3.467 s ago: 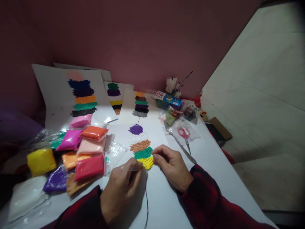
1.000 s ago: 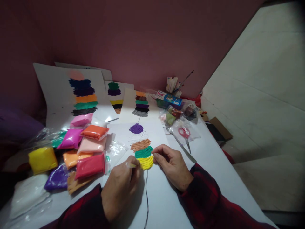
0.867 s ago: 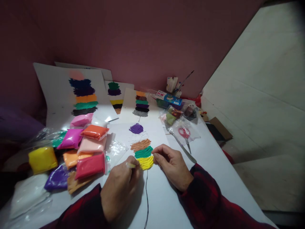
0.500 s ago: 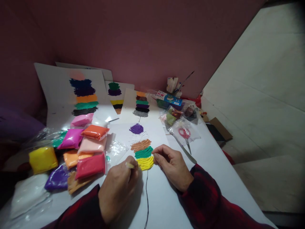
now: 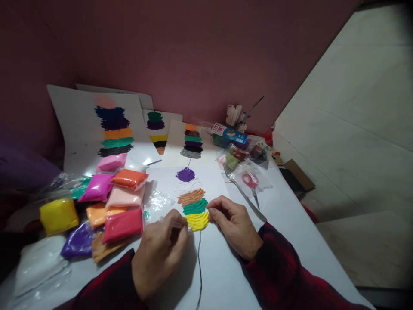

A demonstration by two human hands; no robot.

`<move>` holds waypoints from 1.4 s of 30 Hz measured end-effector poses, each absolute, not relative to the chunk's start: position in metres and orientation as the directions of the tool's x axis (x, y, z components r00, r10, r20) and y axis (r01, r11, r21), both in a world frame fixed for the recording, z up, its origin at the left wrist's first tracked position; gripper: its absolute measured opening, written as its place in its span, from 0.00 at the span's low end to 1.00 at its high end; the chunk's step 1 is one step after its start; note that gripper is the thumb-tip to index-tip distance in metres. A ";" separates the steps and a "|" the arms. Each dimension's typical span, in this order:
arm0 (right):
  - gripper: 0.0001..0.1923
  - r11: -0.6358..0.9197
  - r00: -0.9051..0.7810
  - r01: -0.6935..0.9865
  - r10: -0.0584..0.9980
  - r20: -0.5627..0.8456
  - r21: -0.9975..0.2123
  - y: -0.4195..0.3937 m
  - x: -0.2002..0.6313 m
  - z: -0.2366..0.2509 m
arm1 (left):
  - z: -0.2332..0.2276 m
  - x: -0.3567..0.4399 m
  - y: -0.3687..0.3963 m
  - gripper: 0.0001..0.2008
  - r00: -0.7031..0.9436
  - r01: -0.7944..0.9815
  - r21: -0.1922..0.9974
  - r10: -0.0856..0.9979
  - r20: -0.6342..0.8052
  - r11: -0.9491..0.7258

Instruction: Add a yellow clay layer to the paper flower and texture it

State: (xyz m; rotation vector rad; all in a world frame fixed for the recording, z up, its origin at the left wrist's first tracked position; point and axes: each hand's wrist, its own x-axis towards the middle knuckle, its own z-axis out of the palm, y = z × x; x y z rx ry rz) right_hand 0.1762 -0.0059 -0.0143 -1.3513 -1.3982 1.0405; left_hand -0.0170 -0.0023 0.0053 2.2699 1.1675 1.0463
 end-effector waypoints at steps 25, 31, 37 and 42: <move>0.06 0.052 0.012 0.235 0.998 0.056 -0.971 -0.006 0.177 -0.015 | 0.005 -0.014 0.001 0.09 0.454 0.585 0.542 0.798 0.397 -0.603; 0.06 0.057 0.013 0.235 0.998 0.062 -0.970 -0.007 0.177 -0.016 | 0.006 -0.016 0.003 0.08 0.460 0.590 0.535 0.796 0.394 -0.605; 0.05 0.055 0.011 0.235 0.998 0.059 -0.971 -0.007 0.177 -0.015 | 0.007 -0.019 0.004 0.08 0.462 0.596 0.528 0.796 0.392 -0.606; 0.05 0.052 0.013 0.238 0.998 0.057 -0.970 -0.006 0.177 -0.014 | 0.010 -0.019 0.002 0.07 0.397 0.553 0.572 0.795 0.459 -0.606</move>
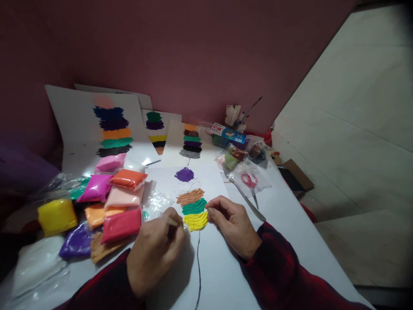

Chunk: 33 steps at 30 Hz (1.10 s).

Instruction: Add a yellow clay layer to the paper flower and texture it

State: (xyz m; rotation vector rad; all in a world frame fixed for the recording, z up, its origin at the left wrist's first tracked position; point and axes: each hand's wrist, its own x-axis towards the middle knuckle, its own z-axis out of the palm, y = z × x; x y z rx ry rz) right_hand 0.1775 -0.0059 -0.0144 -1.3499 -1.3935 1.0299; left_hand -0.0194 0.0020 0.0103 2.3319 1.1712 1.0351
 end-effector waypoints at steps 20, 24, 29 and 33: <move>0.05 0.057 0.013 0.252 0.998 0.063 -0.966 -0.007 0.177 -0.014 | 0.010 -0.016 0.003 0.09 0.446 0.550 0.583 0.800 0.402 -0.599; 0.06 0.054 0.017 0.246 0.998 0.060 -0.968 -0.006 0.176 -0.013 | 0.010 -0.018 0.001 0.07 0.426 0.542 0.604 0.811 0.402 -0.584; 0.06 0.064 0.009 0.252 0.998 0.068 -0.966 -0.007 0.177 -0.012 | 0.006 -0.018 0.000 0.07 0.445 0.514 0.636 0.813 0.375 -0.575; 0.06 0.067 0.011 0.250 0.997 0.073 -0.966 -0.006 0.177 -0.013 | 0.008 -0.016 0.001 0.08 0.464 0.531 0.633 0.818 0.340 -0.564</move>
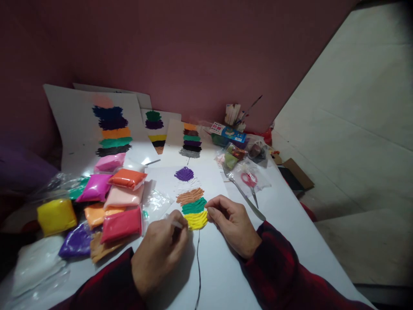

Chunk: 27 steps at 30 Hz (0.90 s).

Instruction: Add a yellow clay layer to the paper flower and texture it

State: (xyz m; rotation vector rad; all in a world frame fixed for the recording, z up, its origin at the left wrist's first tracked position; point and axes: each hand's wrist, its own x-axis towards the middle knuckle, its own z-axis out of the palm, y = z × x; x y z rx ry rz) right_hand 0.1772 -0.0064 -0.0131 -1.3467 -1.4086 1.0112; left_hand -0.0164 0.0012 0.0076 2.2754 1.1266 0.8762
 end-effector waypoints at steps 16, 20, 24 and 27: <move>0.05 0.052 0.011 0.237 0.998 0.056 -0.970 -0.007 0.177 -0.015 | 0.011 -0.017 0.004 0.10 0.461 0.577 0.558 0.802 0.380 -0.597; 0.06 0.049 0.016 0.241 0.998 0.055 -0.969 -0.006 0.177 -0.014 | 0.010 -0.019 0.005 0.09 0.443 0.608 0.543 0.815 0.373 -0.579; 0.06 0.053 0.019 0.247 0.998 0.060 -0.967 -0.006 0.177 -0.014 | 0.011 -0.021 0.004 0.09 0.431 0.583 0.571 0.816 0.387 -0.578; 0.06 0.050 0.017 0.243 0.998 0.056 -0.969 -0.006 0.177 -0.014 | 0.012 -0.020 0.003 0.08 0.395 0.549 0.610 0.821 0.413 -0.571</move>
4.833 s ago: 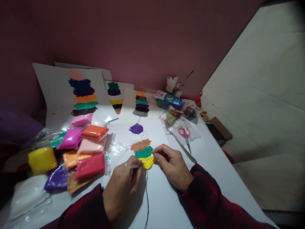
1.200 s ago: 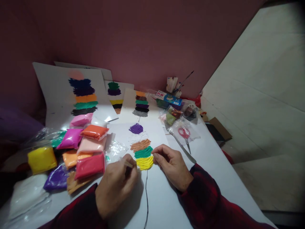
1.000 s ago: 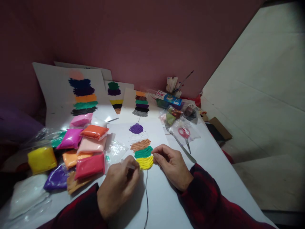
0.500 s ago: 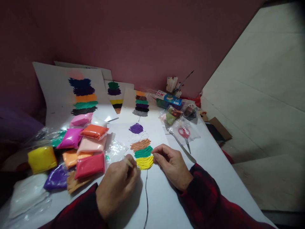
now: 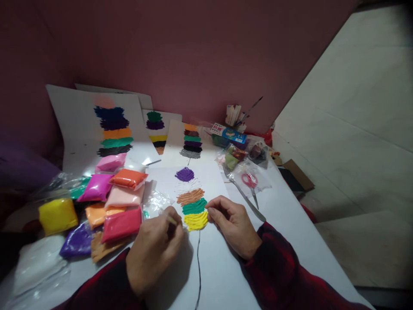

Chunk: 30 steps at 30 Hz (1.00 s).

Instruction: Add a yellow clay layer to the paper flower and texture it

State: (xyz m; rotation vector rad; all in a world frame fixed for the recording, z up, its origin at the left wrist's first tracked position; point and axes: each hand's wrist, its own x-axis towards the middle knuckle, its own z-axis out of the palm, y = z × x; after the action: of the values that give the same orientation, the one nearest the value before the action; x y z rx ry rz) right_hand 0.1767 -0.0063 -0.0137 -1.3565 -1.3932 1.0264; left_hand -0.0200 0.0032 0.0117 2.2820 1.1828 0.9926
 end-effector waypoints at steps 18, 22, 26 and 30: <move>0.06 0.058 0.006 0.243 0.998 0.061 -0.968 -0.006 0.176 -0.014 | 0.011 -0.018 0.003 0.10 0.463 0.527 0.620 0.808 0.365 -0.581; 0.05 0.059 0.011 0.240 0.998 0.064 -0.969 -0.006 0.177 -0.015 | 0.010 -0.019 0.004 0.09 0.453 0.553 0.615 0.822 0.345 -0.563; 0.05 0.063 0.009 0.243 0.998 0.067 -0.968 -0.006 0.178 -0.014 | 0.009 -0.020 0.005 0.10 0.440 0.581 0.587 0.824 0.355 -0.564; 0.05 0.058 0.010 0.243 0.998 0.063 -0.968 -0.006 0.178 -0.014 | 0.010 -0.020 0.005 0.09 0.442 0.582 0.583 0.822 0.358 -0.567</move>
State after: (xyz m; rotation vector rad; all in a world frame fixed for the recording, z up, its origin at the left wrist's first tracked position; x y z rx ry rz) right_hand 0.1777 -0.0057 -0.0144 -1.3478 -1.4011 1.0245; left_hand -0.0204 0.0055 0.0102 2.3235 1.1918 0.8829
